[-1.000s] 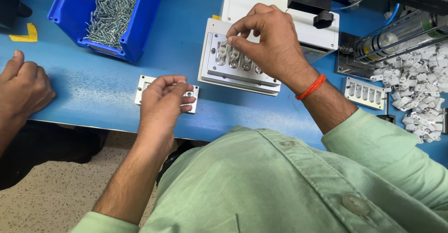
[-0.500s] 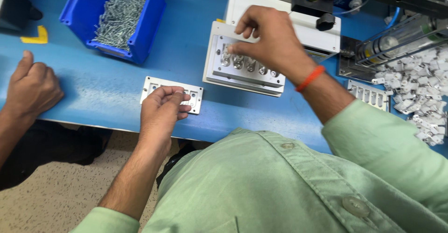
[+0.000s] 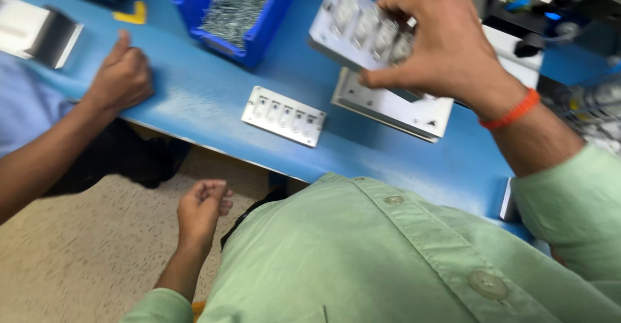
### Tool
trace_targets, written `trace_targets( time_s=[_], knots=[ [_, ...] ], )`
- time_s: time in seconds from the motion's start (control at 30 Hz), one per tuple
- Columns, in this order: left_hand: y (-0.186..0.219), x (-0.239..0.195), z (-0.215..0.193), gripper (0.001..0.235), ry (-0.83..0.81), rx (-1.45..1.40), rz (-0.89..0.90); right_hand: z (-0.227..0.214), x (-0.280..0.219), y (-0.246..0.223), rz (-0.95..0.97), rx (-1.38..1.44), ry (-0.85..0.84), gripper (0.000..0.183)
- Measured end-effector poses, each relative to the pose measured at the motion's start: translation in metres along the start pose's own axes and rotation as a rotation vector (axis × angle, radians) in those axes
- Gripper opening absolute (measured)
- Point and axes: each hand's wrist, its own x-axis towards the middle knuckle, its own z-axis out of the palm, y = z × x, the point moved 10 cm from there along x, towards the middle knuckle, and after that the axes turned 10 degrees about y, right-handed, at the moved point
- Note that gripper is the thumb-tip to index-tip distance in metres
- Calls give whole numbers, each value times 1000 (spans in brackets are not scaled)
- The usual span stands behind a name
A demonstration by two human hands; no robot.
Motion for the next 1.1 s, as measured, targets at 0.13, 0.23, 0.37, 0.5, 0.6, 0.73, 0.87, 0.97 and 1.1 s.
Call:
trace_targets(
  time_s=[0.13, 0.23, 0.37, 0.5, 0.6, 0.73, 0.87, 0.97, 1.1],
  knots=[
    [-88, 10, -43, 19, 85, 14, -101, 92, 92, -14, -19, 0, 70, 73],
    [-152, 9, -66, 23, 65, 88, -165, 170, 148, -16, 119, 42, -20, 65],
    [-234, -4, -80, 25, -11, 76, -360, 224, 182, -25, 144, 34, -91, 64],
    [-276, -13, -88, 24, -21, 83, -433, 232, 183, -27, 143, 46, -94, 71],
    [-277, -9, -87, 25, -37, 92, -452, 193, 170, -54, -51, 26, 158, 75],
    [-242, 7, -80, 28, -49, 74, -420, 154, 59, -99, -147, 142, 349, 39],
    [-188, 19, -69, 30, -63, 143, -377, 177, -51, -110, -135, 58, 23, 68],
    [-150, 25, -50, 32, -167, 304, -303, 195, -76, -69, 24, -1, -160, 70],
    [-115, 44, -27, 30, -210, 348, -239, 213, -115, -14, 266, 181, -421, 58]
  ],
)
